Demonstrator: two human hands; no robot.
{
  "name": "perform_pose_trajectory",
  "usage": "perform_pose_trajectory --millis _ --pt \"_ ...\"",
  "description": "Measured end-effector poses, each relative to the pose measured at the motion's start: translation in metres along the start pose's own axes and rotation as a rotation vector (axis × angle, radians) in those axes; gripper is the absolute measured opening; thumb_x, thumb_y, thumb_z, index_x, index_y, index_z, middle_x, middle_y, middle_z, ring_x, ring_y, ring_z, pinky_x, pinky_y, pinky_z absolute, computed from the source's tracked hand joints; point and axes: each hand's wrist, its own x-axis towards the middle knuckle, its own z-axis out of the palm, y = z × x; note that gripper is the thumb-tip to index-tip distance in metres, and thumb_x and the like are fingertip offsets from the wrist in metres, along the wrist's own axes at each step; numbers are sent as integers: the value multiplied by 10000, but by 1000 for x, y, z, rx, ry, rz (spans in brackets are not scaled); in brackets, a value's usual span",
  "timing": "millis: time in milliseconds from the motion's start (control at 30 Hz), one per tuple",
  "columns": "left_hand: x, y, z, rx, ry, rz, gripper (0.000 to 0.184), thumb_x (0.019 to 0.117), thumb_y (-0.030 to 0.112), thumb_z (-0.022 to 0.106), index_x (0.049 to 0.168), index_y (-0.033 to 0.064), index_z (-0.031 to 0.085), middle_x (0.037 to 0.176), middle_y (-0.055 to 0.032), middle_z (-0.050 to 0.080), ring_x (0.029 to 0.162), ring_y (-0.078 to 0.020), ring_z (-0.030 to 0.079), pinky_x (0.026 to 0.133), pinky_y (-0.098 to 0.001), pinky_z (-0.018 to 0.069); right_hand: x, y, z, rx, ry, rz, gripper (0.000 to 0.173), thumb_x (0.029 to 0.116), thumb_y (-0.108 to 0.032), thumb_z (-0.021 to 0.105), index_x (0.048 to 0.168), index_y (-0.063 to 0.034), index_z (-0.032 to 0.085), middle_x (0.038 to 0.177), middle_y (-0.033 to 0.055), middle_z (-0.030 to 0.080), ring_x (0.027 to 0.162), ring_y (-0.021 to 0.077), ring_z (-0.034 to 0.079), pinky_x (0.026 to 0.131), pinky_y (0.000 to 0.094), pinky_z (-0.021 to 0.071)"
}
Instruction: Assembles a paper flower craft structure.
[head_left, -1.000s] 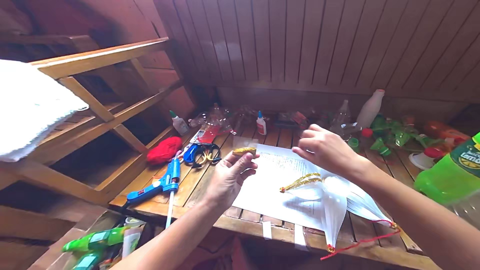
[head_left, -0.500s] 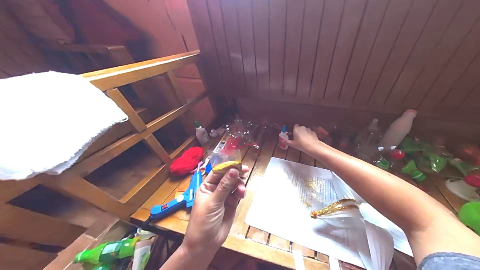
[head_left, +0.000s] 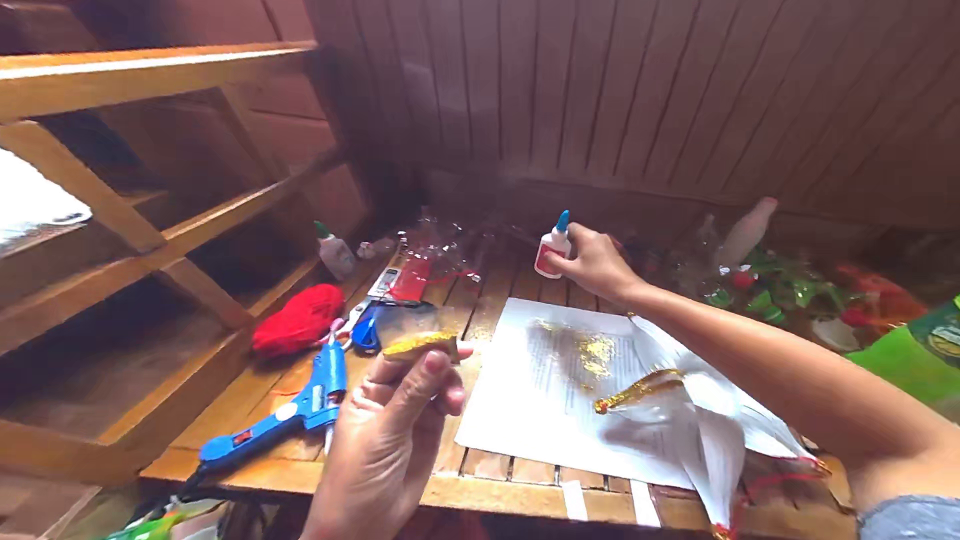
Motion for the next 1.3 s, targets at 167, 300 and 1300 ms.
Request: perform_pose_trajectory --millis 167,300,1300 --pt "-4 -4 6 82 -37 -17 70 971 108 676 1003 122 737 969 -20 774 687 -35 698 642 -156 588 -100 -15 -86 80 65 -96 280 906 -149 710 1158 -40 653 989 74 644 779 117 635 665 306 550" --pt "-6 -8 14 140 -57 -58 84 974 78 658 1004 111 729 957 -24 774 687 -40 696 655 -155 585 -175 5 -126 -154 -31 -201 463 956 -183 639 1409 -105 586 1120 63 689 917 110 669 803 310 579" --pt "-4 -35 37 278 -85 -180 116 975 16 603 990 73 702 906 -44 764 664 -55 688 664 -164 581 -262 34 -74 -659 224 -533 268 998 -163 581 1237 -118 696 1078 132 700 822 248 660 629 287 525"
